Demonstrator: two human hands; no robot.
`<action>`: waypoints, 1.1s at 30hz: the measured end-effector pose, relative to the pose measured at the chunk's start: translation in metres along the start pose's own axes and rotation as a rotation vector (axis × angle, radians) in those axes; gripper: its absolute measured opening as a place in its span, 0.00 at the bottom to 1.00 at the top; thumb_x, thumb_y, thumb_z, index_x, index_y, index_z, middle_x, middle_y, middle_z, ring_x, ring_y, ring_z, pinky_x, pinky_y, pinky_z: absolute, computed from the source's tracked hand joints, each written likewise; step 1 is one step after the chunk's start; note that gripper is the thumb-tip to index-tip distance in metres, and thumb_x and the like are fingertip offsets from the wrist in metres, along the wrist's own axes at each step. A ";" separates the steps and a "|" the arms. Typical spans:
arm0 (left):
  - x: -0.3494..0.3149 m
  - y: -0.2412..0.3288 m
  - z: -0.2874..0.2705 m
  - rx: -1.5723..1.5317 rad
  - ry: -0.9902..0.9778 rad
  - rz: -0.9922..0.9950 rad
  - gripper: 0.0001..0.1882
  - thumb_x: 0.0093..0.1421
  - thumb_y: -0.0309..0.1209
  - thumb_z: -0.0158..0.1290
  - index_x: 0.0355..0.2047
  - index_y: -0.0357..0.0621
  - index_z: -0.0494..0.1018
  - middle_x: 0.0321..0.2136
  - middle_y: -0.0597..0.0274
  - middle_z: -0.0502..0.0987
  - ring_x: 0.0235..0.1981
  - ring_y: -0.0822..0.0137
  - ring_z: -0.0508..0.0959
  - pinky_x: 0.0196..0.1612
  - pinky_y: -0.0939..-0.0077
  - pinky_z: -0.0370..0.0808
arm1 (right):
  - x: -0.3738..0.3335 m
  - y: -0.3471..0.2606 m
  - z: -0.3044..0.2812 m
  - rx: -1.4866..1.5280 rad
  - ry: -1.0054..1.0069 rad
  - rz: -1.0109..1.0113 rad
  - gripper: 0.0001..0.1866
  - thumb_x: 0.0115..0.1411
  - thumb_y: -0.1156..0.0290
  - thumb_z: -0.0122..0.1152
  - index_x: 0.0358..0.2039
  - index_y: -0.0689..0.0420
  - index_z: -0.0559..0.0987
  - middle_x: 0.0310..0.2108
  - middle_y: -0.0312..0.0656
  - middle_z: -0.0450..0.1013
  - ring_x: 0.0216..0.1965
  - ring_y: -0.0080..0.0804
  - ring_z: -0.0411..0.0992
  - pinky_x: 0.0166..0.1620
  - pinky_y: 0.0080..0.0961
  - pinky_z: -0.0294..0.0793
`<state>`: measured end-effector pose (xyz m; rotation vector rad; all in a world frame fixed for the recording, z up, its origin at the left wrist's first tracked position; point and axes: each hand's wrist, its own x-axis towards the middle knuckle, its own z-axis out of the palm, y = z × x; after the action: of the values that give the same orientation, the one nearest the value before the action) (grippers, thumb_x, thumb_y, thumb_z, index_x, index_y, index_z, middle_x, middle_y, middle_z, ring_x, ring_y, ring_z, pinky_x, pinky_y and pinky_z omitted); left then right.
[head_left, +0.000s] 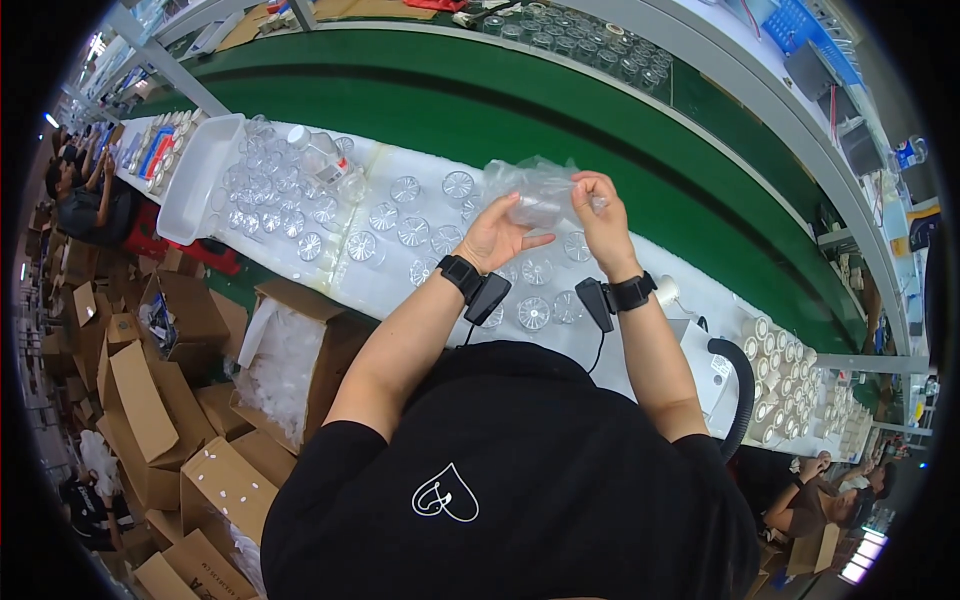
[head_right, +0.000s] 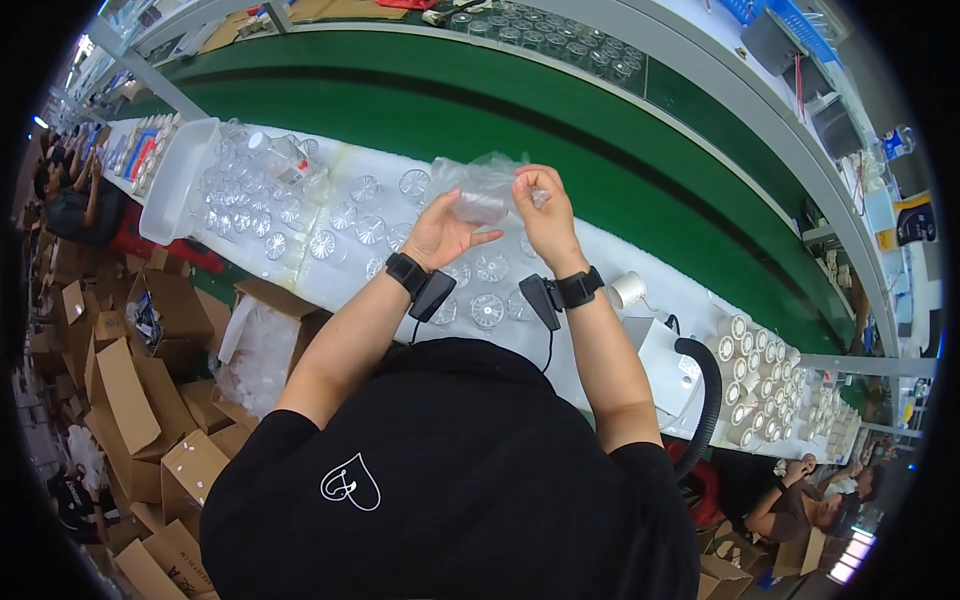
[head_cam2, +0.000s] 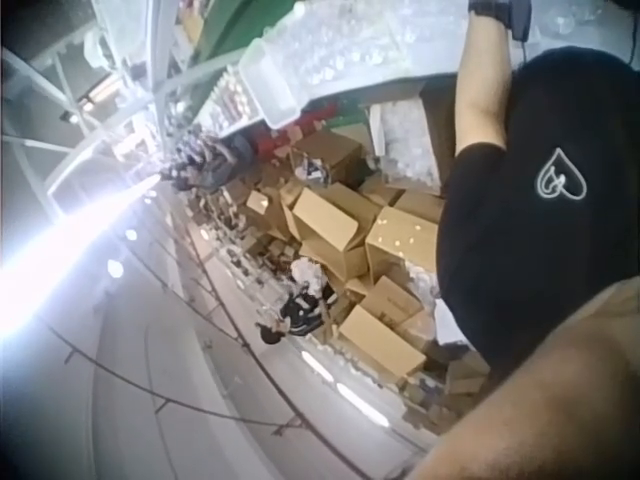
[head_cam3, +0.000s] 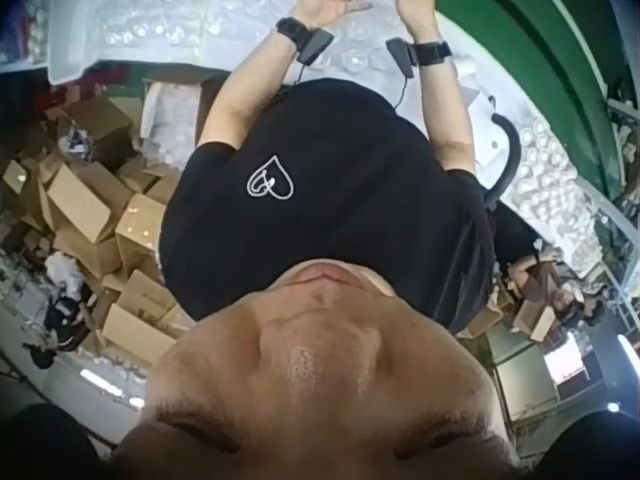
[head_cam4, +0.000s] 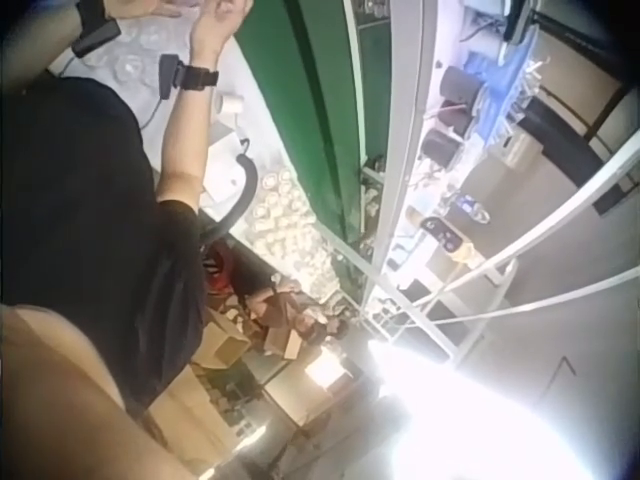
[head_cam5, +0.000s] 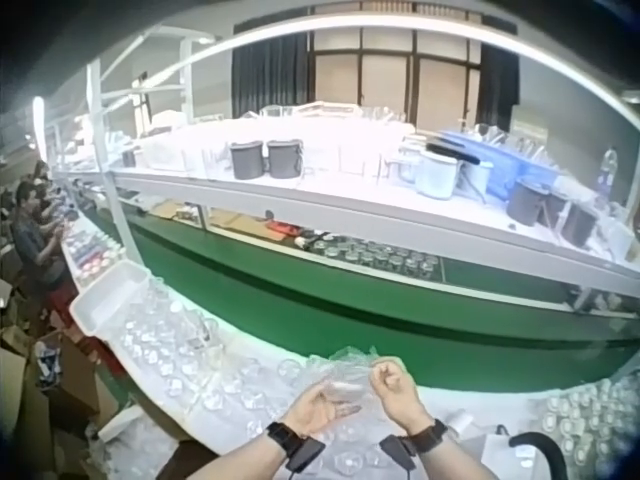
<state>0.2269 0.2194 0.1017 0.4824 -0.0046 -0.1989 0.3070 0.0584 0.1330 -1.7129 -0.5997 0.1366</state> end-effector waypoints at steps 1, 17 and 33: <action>-0.001 -0.002 -0.003 -0.004 0.003 -0.003 0.25 0.59 0.41 0.47 0.54 0.43 0.60 0.51 0.56 0.67 0.53 0.60 0.68 0.54 0.52 0.66 | -0.001 -0.007 0.000 0.010 -0.058 -0.022 0.09 0.59 0.64 0.56 0.30 0.57 0.73 0.42 0.38 0.68 0.44 0.25 0.64 0.47 0.20 0.62; -0.002 -0.019 -0.004 -0.047 -0.096 -0.142 0.39 0.54 0.52 0.52 0.59 0.44 0.54 0.54 0.52 0.64 0.56 0.51 0.64 0.54 0.47 0.64 | -0.003 -0.059 -0.013 0.143 -0.100 -0.105 0.06 0.60 0.69 0.56 0.32 0.57 0.70 0.27 0.30 0.67 0.28 0.15 0.63 0.32 0.12 0.63; 0.036 -0.006 -0.011 1.265 0.233 0.058 0.28 0.55 0.39 0.55 0.54 0.43 0.61 0.51 0.44 0.63 0.50 0.45 0.67 0.51 0.53 0.68 | -0.023 -0.043 -0.109 -0.668 0.863 -0.376 0.10 0.53 0.75 0.59 0.19 0.56 0.68 0.22 0.33 0.64 0.25 0.23 0.61 0.31 0.17 0.61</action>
<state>0.2612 0.2126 0.0876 1.7620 0.0887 -0.0574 0.3181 -0.0429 0.1943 -2.0130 -0.2995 -1.1265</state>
